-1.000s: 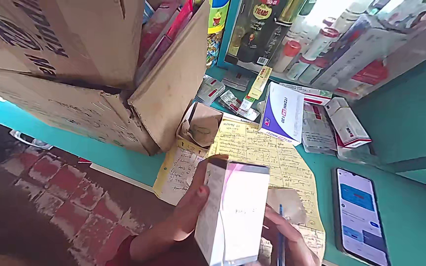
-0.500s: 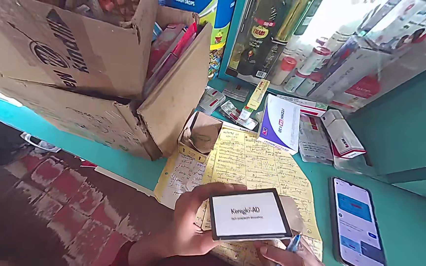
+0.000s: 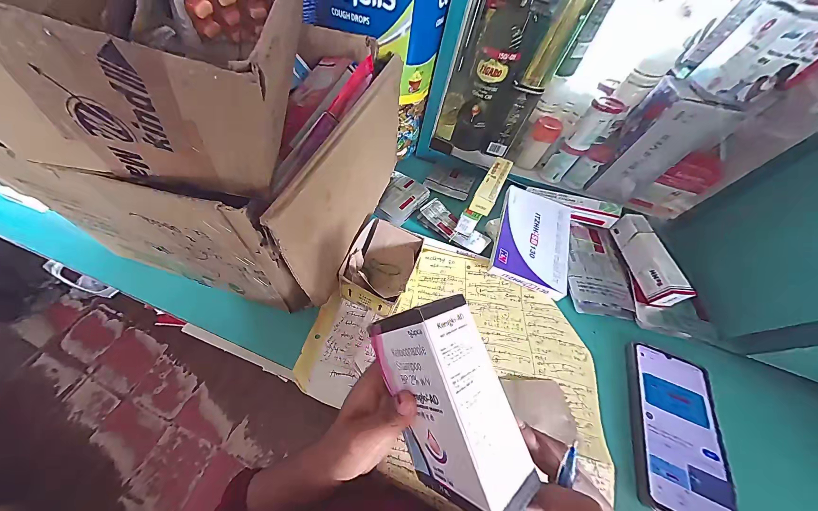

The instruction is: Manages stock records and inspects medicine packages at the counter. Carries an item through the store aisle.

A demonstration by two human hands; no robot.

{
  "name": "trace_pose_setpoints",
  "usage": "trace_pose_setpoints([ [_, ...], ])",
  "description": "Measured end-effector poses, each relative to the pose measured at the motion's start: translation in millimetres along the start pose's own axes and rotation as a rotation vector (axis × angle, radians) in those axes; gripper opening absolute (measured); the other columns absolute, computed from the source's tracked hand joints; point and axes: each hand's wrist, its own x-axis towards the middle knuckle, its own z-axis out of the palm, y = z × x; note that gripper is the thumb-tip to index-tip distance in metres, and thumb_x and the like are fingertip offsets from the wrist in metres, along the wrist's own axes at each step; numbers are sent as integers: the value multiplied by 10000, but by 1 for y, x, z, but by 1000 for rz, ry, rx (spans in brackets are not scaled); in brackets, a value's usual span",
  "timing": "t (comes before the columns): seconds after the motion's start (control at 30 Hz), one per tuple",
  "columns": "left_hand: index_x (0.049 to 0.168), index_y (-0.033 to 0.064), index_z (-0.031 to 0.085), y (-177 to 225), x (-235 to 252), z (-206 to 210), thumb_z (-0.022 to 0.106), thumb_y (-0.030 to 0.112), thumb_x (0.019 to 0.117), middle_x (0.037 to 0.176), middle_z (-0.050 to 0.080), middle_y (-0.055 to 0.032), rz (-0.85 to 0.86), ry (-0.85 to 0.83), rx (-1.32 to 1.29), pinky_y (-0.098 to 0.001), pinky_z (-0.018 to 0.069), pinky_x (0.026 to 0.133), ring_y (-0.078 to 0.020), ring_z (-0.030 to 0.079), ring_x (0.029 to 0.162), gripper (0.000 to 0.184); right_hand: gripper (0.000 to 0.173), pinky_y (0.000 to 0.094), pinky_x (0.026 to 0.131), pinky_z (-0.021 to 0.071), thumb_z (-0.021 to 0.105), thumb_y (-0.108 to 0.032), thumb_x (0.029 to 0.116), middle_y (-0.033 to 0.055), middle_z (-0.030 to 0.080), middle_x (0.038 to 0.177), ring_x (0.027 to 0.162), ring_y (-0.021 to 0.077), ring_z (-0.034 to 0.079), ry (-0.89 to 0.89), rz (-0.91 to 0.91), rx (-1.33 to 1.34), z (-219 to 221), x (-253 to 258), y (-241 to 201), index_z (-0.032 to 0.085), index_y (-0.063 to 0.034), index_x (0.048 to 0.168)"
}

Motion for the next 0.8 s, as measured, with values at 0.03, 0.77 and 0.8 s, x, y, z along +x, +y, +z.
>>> trace_pose_setpoints([
  [0.03,1467,127,458,-3,0,-1,582,408,1021,1447,578,-142,-79,-50,-66,-448,528,1039,-277,634,1246,542,172,225,1106,462,750,-251,948,-57,657,1335,1317,44,552,-3,-20,0,2,0,-1,659,-111,991],
  [0.77,1559,43,247,-4,-6,21,419,411,1086,1530,487,-132,-218,-75,50,-403,515,1052,-262,566,1329,623,113,174,1066,465,631,-117,998,-30,667,1286,1255,15,579,-21,-84,-8,-8,-3,-6,587,-91,898],
  [0.8,1558,35,242,-5,-7,23,411,413,1088,1539,476,-135,-211,-66,63,-409,504,1067,-263,556,1341,626,104,174,1071,462,625,-117,1001,-35,662,1297,1261,12,576,-33,-87,3,-10,-3,-5,585,-96,907],
])
